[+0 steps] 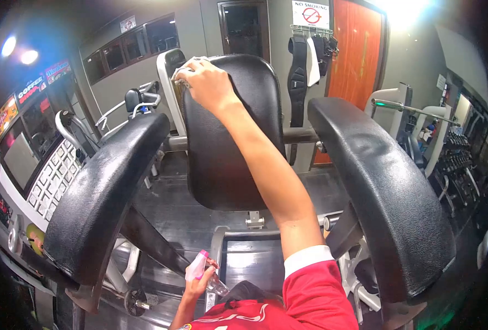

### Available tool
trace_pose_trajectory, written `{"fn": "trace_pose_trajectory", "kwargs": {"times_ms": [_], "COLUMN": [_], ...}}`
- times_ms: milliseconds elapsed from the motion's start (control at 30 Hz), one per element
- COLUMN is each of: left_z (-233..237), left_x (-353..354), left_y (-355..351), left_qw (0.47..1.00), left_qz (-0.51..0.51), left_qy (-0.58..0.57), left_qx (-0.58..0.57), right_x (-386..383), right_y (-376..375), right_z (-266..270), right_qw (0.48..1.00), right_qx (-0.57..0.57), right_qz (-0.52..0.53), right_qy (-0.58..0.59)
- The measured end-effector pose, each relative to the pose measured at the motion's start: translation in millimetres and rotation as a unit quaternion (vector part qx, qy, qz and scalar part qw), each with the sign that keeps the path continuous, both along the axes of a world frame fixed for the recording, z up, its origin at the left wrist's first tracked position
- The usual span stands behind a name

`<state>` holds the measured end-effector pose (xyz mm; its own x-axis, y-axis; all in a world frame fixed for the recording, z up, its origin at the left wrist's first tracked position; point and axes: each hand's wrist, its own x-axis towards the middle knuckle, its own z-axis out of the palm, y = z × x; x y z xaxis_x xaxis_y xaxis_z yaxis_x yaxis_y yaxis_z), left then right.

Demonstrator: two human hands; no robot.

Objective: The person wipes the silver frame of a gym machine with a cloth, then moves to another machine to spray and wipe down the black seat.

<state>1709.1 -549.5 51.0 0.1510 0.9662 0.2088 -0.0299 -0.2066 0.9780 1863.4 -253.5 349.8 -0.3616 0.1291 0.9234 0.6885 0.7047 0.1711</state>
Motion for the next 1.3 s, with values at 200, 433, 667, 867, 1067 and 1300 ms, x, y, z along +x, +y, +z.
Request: {"fn": "trace_pose_trajectory", "kwargs": {"times_ms": [200, 433, 667, 867, 1067, 1300], "left_z": [-14.6, -15.8, -18.2, -25.7, -15.8, -19.5], "left_x": [5.0, 8.0, 9.6, 14.3, 15.0, 7.0], "left_y": [-2.8, -5.2, -2.4, -2.4, -3.2, -0.9], "left_qw": [1.000, 0.999, 1.000, 1.000, 0.999, 0.999], "left_qz": [0.000, -0.009, -0.023, -0.007, 0.008, 0.020], "left_qy": [-0.009, -0.003, -0.002, -0.012, 0.011, 0.033], "left_qx": [0.017, -0.041, -0.022, 0.028, 0.031, 0.032], "right_x": [72.1, 79.7, 83.0, 91.4, 88.5, 70.8], "right_y": [-27.5, -94.6, -102.2, -40.7, -4.4, -83.9], "right_z": [-27.0, -192.8, -222.3, -70.2, -12.3, -171.6], "right_qw": [0.967, 0.946, 0.941, 0.959, 0.978, 0.980], "right_qx": [-0.009, -0.029, -0.031, 0.053, 0.005, -0.005], "right_qz": [-0.127, -0.152, -0.118, -0.073, -0.063, -0.110], "right_qy": [0.220, 0.284, 0.315, 0.268, 0.200, 0.166]}}
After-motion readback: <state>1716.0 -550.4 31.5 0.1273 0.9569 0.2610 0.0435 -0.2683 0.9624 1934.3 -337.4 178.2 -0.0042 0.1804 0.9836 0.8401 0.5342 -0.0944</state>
